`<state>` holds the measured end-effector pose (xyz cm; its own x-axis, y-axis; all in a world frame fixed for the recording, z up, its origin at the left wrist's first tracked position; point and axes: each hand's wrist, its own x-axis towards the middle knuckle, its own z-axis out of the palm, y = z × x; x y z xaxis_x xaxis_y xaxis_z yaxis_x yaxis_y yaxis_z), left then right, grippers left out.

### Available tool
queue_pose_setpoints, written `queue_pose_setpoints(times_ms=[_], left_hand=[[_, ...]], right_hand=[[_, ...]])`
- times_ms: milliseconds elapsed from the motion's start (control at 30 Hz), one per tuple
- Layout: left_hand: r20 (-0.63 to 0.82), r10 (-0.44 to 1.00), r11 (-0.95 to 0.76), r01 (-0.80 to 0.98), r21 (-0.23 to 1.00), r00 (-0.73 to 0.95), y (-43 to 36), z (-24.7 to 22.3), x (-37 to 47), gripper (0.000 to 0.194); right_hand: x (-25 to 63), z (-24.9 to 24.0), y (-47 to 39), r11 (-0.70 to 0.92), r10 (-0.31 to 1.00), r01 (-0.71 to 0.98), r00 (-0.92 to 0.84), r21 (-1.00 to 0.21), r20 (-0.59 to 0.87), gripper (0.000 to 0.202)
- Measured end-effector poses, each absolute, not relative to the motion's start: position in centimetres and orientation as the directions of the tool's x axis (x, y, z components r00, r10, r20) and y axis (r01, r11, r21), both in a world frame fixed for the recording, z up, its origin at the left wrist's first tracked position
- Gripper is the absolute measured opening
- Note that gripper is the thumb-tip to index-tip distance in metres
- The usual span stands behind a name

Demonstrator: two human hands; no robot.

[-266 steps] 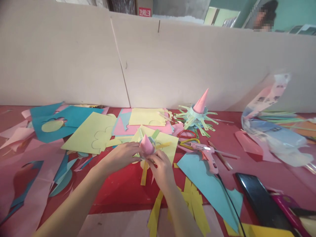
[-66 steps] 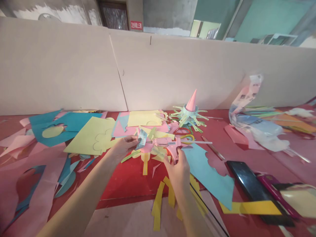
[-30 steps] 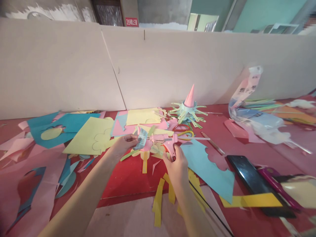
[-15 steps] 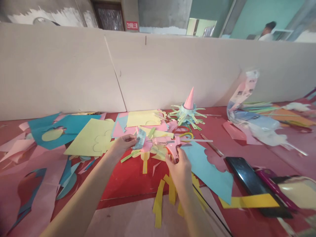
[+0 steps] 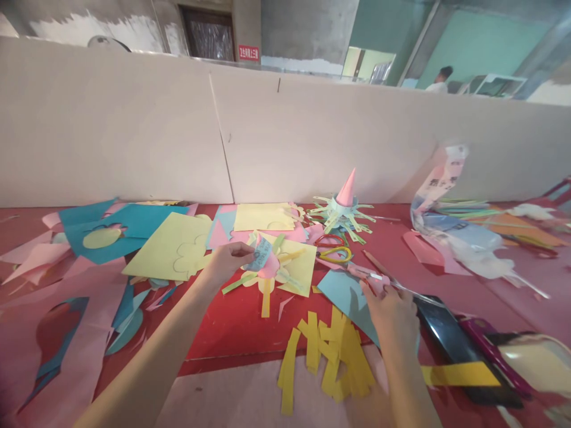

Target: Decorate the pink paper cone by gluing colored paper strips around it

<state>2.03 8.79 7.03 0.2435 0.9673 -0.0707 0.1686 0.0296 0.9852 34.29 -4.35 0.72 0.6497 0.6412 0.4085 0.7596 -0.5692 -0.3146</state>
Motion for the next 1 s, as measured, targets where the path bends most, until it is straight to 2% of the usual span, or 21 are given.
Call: queue_pose_setpoints(times_ms=[67,133,200,267,333,400,500,567,667,833,1000], left_hand=[[-0.034,0.97,-0.014,0.196,0.981,0.24,8.7,7.2,1.9,0.015],[-0.01,0.968,-0.042,0.204,0.978,0.249,8.7,7.2,1.9,0.015],[-0.003,0.967,-0.05,0.2,0.979,0.256,8.7,7.1,1.9,0.015],[-0.003,0.965,-0.049,0.193,0.98,0.263,8.9,6.9,1.9,0.015],[-0.004,0.962,-0.051,0.194,0.98,0.272,9.0,6.7,1.8,0.016],[-0.004,0.959,-0.057,0.208,0.976,0.284,9.1,6.6,1.7,0.016],[0.01,0.957,-0.093,0.272,0.958,0.29,9.0,6.6,1.6,0.016],[0.034,0.953,-0.135,0.321,0.937,0.302,8.9,6.7,1.5,0.016],[0.068,0.942,-0.2,0.386,0.901,0.329,8.6,7.2,1.5,0.015],[0.095,0.929,-0.27,0.482,0.834,0.357,7.9,8.3,1.6,0.015],[0.113,0.915,-0.314,0.505,0.804,0.388,7.8,8.6,1.9,0.018]], right_hand=[[32.7,2.3,-3.8,-0.514,0.587,0.784,0.617,-0.348,0.524,0.057],[30.3,4.3,-2.8,-0.345,0.595,0.806,0.584,-0.481,0.552,0.053],[27.5,5.9,-1.4,-0.201,0.752,0.751,0.53,-0.629,0.393,0.047],[24.7,6.9,0.2,-0.132,0.869,0.659,0.437,-0.74,0.234,0.04],[22.4,7.0,1.8,-0.073,0.925,0.596,0.341,-0.8,0.17,0.038],[20.8,6.9,3.2,-0.022,0.935,0.565,0.304,-0.825,0.183,0.032],[19.7,7.4,4.7,0.139,0.923,0.629,0.197,-0.765,0.33,0.024],[19.5,8.5,5.2,0.261,0.922,0.674,0.037,-0.691,0.385,0.02],[19.6,10.7,5.3,0.339,0.937,0.708,-0.196,-0.619,0.288,0.016],[19.6,12.0,5.4,0.269,0.961,0.803,-0.259,-0.532,0.095,0.02],[19.7,11.3,5.8,0.26,0.956,0.802,-0.293,-0.538,0.025,0.019]])
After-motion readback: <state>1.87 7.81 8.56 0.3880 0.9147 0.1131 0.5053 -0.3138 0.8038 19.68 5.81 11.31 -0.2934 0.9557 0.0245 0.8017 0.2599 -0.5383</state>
